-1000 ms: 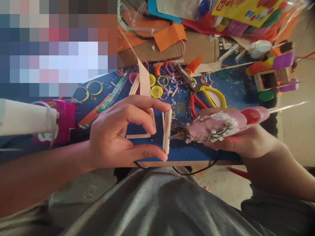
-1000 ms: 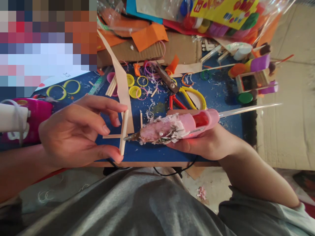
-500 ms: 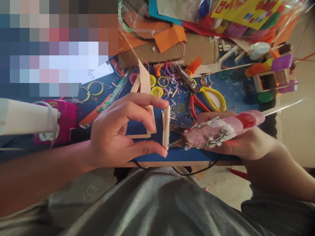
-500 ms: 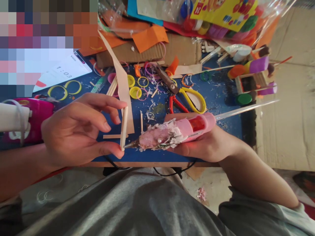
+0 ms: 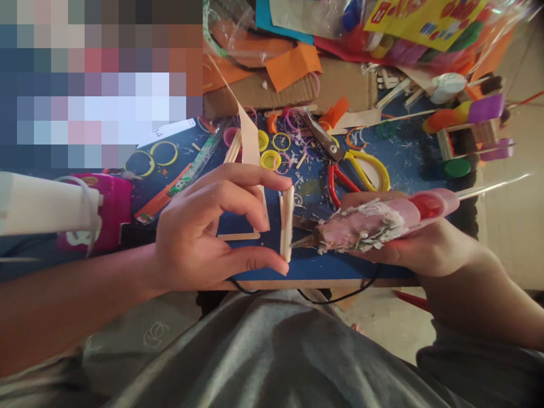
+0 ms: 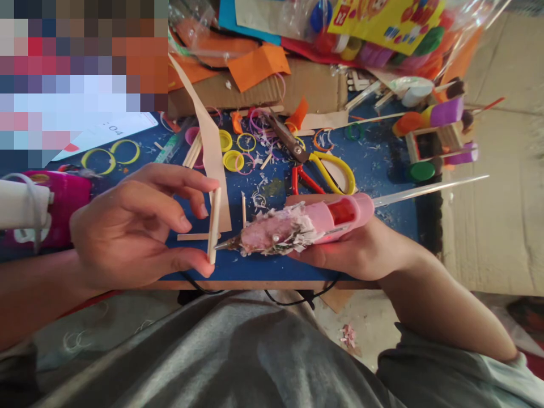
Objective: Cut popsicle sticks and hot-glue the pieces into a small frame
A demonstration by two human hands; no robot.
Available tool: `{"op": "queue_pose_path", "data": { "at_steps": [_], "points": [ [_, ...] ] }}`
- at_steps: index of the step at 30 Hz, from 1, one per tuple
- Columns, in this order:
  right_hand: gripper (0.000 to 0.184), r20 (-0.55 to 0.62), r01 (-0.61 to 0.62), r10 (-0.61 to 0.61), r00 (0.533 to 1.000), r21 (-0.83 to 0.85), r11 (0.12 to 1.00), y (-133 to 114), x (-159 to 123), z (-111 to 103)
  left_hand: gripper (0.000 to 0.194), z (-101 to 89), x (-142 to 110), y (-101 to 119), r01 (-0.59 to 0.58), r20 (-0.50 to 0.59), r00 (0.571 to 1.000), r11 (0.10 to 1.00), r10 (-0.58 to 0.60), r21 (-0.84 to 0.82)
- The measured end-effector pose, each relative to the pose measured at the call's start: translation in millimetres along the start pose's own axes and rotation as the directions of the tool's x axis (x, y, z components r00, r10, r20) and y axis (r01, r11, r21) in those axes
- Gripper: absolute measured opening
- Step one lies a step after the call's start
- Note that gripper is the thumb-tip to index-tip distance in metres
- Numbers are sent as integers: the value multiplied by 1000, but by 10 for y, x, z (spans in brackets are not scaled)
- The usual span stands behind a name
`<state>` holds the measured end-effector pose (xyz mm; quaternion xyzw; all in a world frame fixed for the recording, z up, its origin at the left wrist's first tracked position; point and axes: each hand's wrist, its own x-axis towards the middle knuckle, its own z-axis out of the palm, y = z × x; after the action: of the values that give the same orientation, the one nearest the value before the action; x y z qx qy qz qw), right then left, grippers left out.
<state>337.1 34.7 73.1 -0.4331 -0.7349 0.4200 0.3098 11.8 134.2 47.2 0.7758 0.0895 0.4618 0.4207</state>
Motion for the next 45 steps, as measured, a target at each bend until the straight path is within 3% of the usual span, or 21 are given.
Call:
{"op": "queue_pose_path", "data": {
  "at_steps": [3, 6, 8, 9, 11, 13, 14, 16, 19, 22, 25, 26, 28, 30, 40, 42, 45],
  "points": [
    [36, 93, 106, -109, 990, 30, 994, -69, 94, -23, 49, 8, -10, 57, 24, -26, 999, 1000, -24, 7],
    [46, 131, 95, -110, 985, 119, 988, -134, 188, -30, 38, 19, -11, 214, 229, -15, 973, 970, -228, 79],
    [54, 149, 59, -92, 985, 214, 975, -156, 214, -20, 38, 11, -5, 222, 236, -18, 972, 968, -235, 85],
    [58, 154, 39, -80, 985, 249, 968, -162, 215, -13, 39, 2, 0, 189, 228, -7, 974, 970, -229, 83],
    [62, 146, 12, -56, 988, 288, 958, -164, 206, 2, 54, -14, 9, 95, -23, 23, 999, 1000, 23, 17],
    [62, 135, -1, -43, 990, 308, 951, -161, 196, 12, 60, -17, 15, 49, -41, 35, 999, 999, 41, 9],
    [62, 135, -7, -38, 990, 316, 949, -160, 195, 15, 55, -11, 17, 64, -16, 21, 1000, 1000, 15, 13],
    [64, 135, -14, -34, 990, 334, 942, -158, 199, 15, 39, 10, 16, 157, 230, -11, 973, 970, -230, 79],
    [68, 144, -9, -43, 989, 339, 941, -148, 211, 10, 37, 40, 12, 323, 239, -5, 971, 967, -239, 87],
    [59, 135, 17, -63, 989, 316, 949, -126, 218, 11, 39, 47, 12, 354, 212, -1, 977, 974, -213, 80],
    [49, 104, 6, -42, 994, 321, 947, -118, 224, 20, 40, 40, 15, 245, 159, -18, 987, 986, -158, 50],
    [48, 105, -10, -26, 994, 334, 942, -120, 226, 23, 40, 35, 15, 194, 197, -9, 980, 978, -197, 69],
    [48, 111, -33, -6, 994, 350, 936, -129, 232, 26, 50, 23, 12, 97, 1, 9, 1000, 999, -1, 34],
    [49, 109, -32, -6, 994, 348, 937, -136, 236, 27, 55, 10, 6, 31, -40, 23, 999, 998, 39, 41],
    [28, -10, -103, 113, 993, 338, 935, -94, 171, 63, 57, 22, 11, 40, -52, 18, 999, 998, 51, 46],
    [29, 2, -89, 94, 996, 352, 932, -103, 189, 64, 57, 31, 1, 63, -35, 8, 999, 998, 34, 43],
    [28, 27, -78, 73, 997, 363, 928, -121, 220, 54, 48, 30, -21, 129, 85, 8, 996, 995, -86, 60]
  ]
}}
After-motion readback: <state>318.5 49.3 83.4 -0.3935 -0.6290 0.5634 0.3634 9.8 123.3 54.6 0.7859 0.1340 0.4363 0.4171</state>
